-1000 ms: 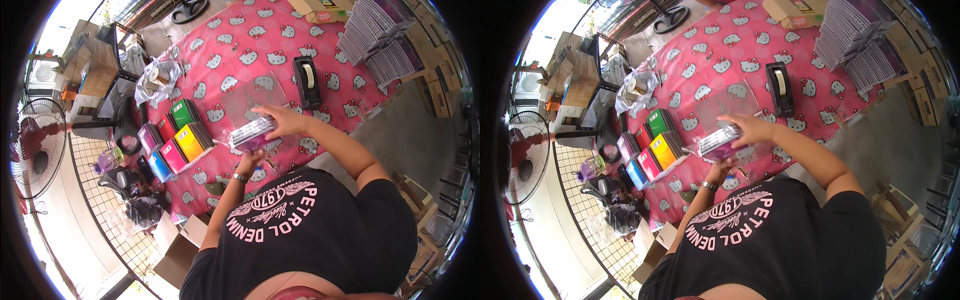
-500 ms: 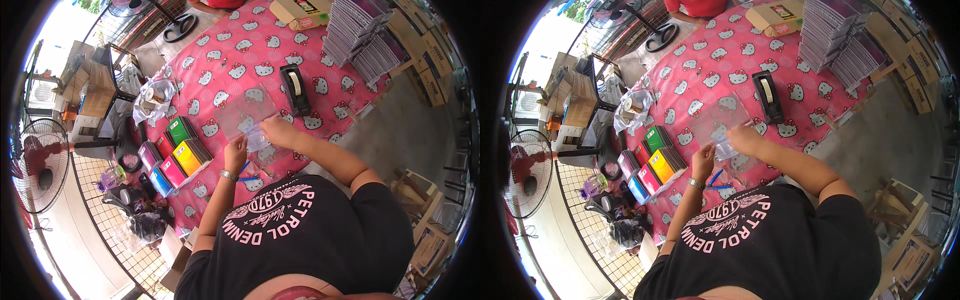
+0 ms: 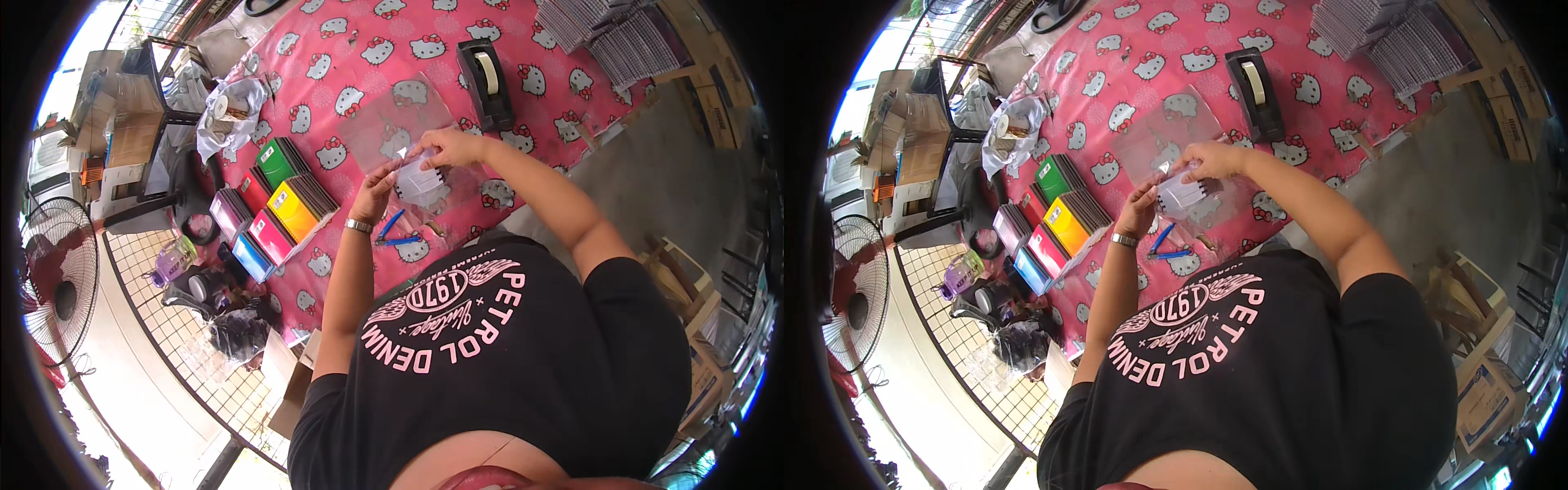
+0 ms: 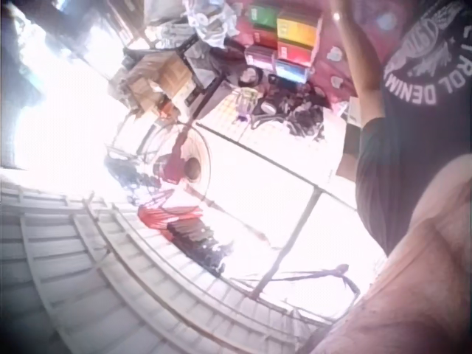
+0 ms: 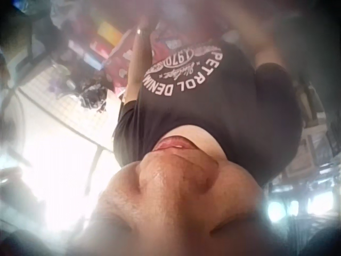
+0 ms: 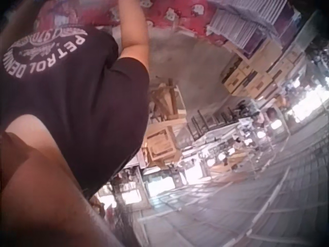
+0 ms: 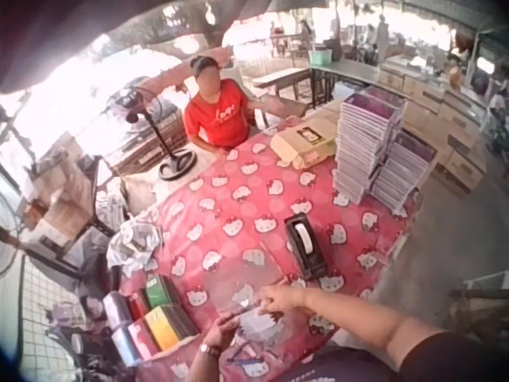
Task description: The person places small notebooks into plastic bags, seals them with tape, and stacks the packaged notebooks on a table.
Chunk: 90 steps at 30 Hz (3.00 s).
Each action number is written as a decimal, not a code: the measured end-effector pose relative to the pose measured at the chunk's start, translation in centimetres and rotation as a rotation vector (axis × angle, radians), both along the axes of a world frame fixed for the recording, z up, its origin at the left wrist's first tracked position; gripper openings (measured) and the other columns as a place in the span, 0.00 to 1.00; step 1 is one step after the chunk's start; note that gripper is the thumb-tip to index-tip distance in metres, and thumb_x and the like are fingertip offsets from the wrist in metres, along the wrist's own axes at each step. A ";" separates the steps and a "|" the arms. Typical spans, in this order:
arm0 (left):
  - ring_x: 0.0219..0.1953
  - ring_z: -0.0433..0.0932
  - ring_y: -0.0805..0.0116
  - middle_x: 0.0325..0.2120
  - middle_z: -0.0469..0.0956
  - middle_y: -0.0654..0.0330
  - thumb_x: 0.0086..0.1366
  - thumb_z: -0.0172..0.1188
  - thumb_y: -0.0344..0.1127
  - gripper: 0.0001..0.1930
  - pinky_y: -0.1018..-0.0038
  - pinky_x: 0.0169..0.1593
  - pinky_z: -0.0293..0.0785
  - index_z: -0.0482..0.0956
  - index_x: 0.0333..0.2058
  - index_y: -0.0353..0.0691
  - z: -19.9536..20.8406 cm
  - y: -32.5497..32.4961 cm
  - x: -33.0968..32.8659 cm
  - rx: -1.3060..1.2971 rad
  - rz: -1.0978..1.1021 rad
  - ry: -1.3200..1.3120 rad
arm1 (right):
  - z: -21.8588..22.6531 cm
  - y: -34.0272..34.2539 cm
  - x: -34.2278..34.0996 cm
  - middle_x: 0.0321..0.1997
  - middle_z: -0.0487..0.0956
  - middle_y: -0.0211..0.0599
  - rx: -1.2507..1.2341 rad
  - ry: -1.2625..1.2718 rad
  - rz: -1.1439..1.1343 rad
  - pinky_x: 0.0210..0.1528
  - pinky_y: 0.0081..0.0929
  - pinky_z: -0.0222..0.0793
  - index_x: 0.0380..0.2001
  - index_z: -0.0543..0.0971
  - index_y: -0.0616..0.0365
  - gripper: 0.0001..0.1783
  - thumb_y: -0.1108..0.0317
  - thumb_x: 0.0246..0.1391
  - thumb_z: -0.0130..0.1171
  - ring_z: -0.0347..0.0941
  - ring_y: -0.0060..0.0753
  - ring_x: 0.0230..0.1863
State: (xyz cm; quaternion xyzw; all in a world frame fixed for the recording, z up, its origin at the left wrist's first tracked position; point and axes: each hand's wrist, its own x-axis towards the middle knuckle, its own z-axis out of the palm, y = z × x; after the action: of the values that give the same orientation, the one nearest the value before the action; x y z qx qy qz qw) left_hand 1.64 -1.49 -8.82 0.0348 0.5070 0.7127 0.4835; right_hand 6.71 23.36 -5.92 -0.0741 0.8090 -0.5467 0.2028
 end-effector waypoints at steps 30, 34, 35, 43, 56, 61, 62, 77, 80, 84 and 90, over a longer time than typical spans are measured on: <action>0.46 0.72 0.53 0.47 0.72 0.53 0.47 0.61 0.25 0.26 0.65 0.51 0.70 0.73 0.49 0.39 6.4 0.5 3.2 -0.405 -0.292 1.452 | 2.8 -0.8 5.1 0.37 0.75 0.38 0.261 0.781 0.021 0.44 0.33 0.70 0.36 0.76 0.60 0.16 0.68 0.41 0.61 0.73 0.40 0.40; 0.42 0.72 0.56 0.41 0.74 0.58 0.45 0.63 0.25 0.19 0.66 0.48 0.70 0.77 0.40 0.40 4.9 1.2 4.8 -0.500 -0.143 1.586 | 2.0 -2.9 5.4 0.33 0.74 0.36 0.487 0.912 0.020 0.43 0.32 0.70 0.29 0.76 0.60 0.11 0.66 0.42 0.59 0.73 0.37 0.39; 0.42 0.73 0.57 0.40 0.75 0.59 0.45 0.63 0.25 0.17 0.67 0.46 0.70 0.78 0.38 0.40 3.6 0.9 4.8 -0.517 -0.095 1.629 | 1.7 -3.4 5.3 0.32 0.74 0.35 0.498 0.897 -0.009 0.42 0.32 0.70 0.29 0.76 0.59 0.10 0.66 0.42 0.58 0.72 0.37 0.38; 0.31 0.76 0.64 0.25 0.78 0.63 0.46 0.64 0.23 0.14 0.71 0.39 0.69 0.81 0.35 0.42 3.1 2.5 4.7 -0.603 0.187 1.253 | 0.2 -5.0 4.2 0.33 0.68 0.31 0.441 0.503 -0.396 0.46 0.36 0.58 0.22 0.77 0.52 0.06 0.65 0.40 0.62 0.66 0.35 0.41; 0.39 0.74 0.58 0.39 0.79 0.59 0.40 0.71 0.41 0.21 0.61 0.52 0.60 0.84 0.37 0.47 7.5 5.5 1.3 -1.111 -0.224 1.301 | -6.4 10.6 6.7 0.29 0.77 0.38 0.404 0.031 -1.046 0.43 0.32 0.68 0.29 0.81 0.59 0.11 0.62 0.51 0.59 0.71 0.38 0.36; 0.41 0.75 0.72 0.43 0.78 0.57 0.48 0.67 0.24 0.12 0.74 0.44 0.72 0.79 0.34 0.30 3.2 2.8 -0.1 -0.524 -0.023 0.526 | -4.6 8.9 7.3 0.27 0.74 0.29 -0.323 0.005 -1.113 0.30 0.22 0.65 0.27 0.77 0.59 0.06 0.68 0.53 0.57 0.67 0.25 0.25; 0.38 0.75 0.75 0.39 0.79 0.58 0.49 0.66 0.23 0.12 0.76 0.41 0.72 0.79 0.34 0.30 2.9 2.5 0.0 -0.488 0.014 0.509 | -4.4 8.2 8.0 0.26 0.73 0.28 -0.403 0.044 -1.113 0.27 0.20 0.64 0.27 0.76 0.58 0.05 0.69 0.54 0.56 0.66 0.22 0.23; 0.39 0.77 0.73 0.40 0.77 0.57 0.58 0.57 0.23 0.10 0.75 0.41 0.73 0.75 0.40 0.35 3.0 3.1 1.6 -0.343 0.238 0.365 | 0.1 -1.6 -10.5 0.18 0.68 0.32 0.425 -0.055 0.596 0.23 0.33 0.60 0.21 0.73 0.60 0.30 0.40 0.40 0.65 0.67 0.29 0.22; 0.43 0.77 0.62 0.47 0.73 0.52 0.58 0.58 0.24 0.13 0.68 0.45 0.75 0.72 0.43 0.38 2.7 3.9 2.3 -0.505 0.070 0.912 | -7.0 0.6 -9.9 0.20 0.73 0.35 0.489 -0.427 0.514 0.24 0.30 0.62 0.22 0.73 0.60 0.33 0.37 0.38 0.65 0.69 0.27 0.24; 0.55 0.68 0.51 0.52 0.68 0.51 0.46 0.68 0.34 0.27 0.56 0.60 0.60 0.69 0.47 0.42 5.7 3.7 3.8 -0.687 -0.228 1.762 | -9.1 2.5 -2.3 0.23 0.76 0.33 0.019 -0.028 -0.187 0.26 0.27 0.67 0.26 0.75 0.61 0.25 0.46 0.46 0.64 0.71 0.24 0.25; 0.37 0.76 0.58 0.34 0.76 0.55 0.44 0.71 0.43 0.33 0.63 0.44 0.70 0.66 0.46 0.38 7.4 8.6 2.0 -0.764 -0.130 1.296 | -5.2 1.7 8.6 0.35 0.77 0.33 -0.183 -0.682 -0.153 0.35 0.28 0.72 0.41 0.73 0.58 0.13 0.61 0.57 0.55 0.75 0.28 0.34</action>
State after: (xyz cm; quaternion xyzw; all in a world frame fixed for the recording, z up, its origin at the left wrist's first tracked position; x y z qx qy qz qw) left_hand 3.67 7.12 -1.39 0.3068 0.8988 0.2941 0.1078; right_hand 15.32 25.07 -11.11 0.1553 0.6458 -0.6237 0.4121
